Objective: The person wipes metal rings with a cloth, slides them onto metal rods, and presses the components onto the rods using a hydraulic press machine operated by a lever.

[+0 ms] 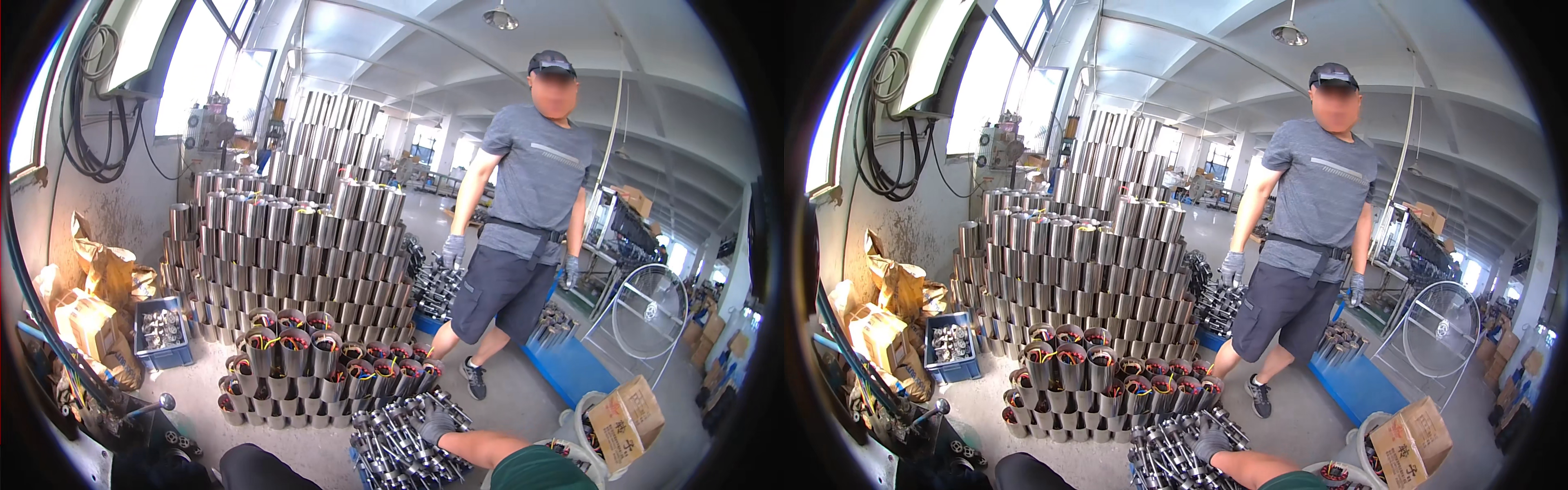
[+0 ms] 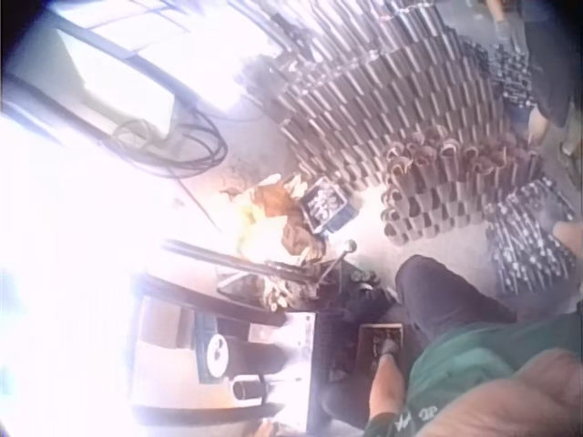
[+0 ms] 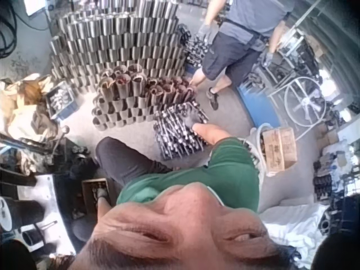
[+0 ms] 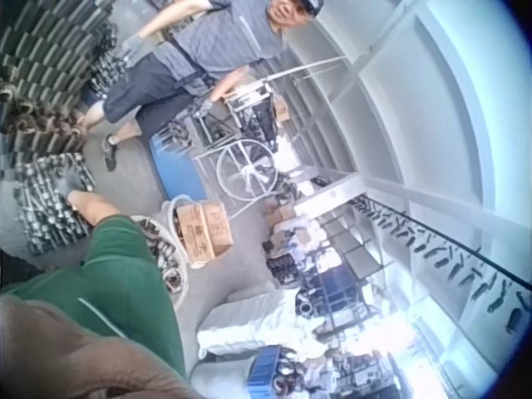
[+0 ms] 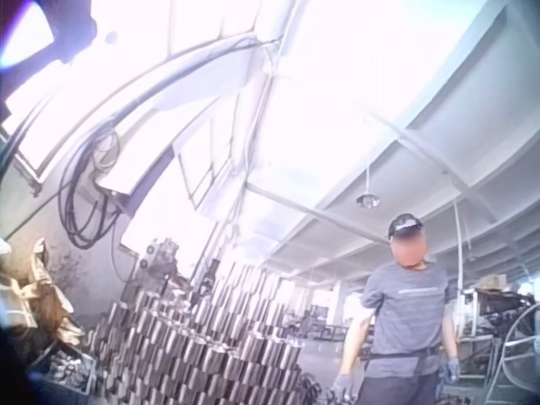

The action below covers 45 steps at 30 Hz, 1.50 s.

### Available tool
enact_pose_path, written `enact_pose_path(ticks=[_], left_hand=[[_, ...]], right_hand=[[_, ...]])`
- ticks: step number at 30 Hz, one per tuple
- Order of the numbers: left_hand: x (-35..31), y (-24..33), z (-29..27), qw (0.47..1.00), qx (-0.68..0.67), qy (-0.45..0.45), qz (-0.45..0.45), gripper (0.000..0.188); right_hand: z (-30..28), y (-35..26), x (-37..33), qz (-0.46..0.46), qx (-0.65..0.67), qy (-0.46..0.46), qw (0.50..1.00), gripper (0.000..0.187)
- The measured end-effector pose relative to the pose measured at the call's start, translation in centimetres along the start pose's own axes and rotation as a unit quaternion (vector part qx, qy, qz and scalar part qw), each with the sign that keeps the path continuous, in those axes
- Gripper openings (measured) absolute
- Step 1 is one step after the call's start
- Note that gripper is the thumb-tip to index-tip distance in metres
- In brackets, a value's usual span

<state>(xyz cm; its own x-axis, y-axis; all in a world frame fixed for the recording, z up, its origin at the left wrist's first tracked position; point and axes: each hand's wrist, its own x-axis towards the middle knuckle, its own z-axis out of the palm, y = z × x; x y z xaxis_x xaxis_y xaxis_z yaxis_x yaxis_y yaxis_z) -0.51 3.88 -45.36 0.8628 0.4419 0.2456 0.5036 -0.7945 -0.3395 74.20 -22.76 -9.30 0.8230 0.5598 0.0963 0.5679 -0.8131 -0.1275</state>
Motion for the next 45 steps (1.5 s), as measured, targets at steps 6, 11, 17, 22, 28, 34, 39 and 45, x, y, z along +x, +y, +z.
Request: enact_pose_path(ticks=[6,11,17,22,28,34,39,45], left_hand=[[2.3,0.8,-0.3,0.880,-0.041,-0.461,-0.107,0.056],[2.5,1.2,0.0,0.880,-0.064,-0.462,-0.089,0.060],[2.1,1.2,-0.7,0.870,-0.218,-0.380,-0.227,0.064],[3.4,1.6,-1.3,0.704,-0.409,-0.343,-0.468,0.067],[5.0,2.3,-4.0,0.738,-0.343,-0.419,-0.403,0.067],[4.3,1.4,-4.7,0.757,-0.255,-0.506,-0.326,0.067],[3.5,1.6,-1.7,0.762,-0.242,-0.469,-0.375,0.062],[3.0,1.8,-2.3,0.730,-0.331,-0.417,-0.428,0.066]], right_hand=[[-0.7,-0.4,0.0,-0.016,-0.022,0.001,1.000,0.101],[-0.2,0.1,0.1,-0.005,-0.039,0.003,0.999,0.103],[-0.3,-0.2,0.3,0.007,-0.023,-0.001,1.000,0.104],[0.3,0.2,0.4,-0.023,-0.021,0.025,0.999,0.104],[1.4,1.3,0.4,-0.036,-0.048,0.067,0.996,0.103],[-0.3,0.0,0.2,-0.018,-0.017,0.013,1.000,0.101],[0.3,0.6,0.5,-0.009,0.012,0.007,1.000,0.100],[-0.1,0.2,0.1,-0.015,0.014,0.031,0.999,0.096]])
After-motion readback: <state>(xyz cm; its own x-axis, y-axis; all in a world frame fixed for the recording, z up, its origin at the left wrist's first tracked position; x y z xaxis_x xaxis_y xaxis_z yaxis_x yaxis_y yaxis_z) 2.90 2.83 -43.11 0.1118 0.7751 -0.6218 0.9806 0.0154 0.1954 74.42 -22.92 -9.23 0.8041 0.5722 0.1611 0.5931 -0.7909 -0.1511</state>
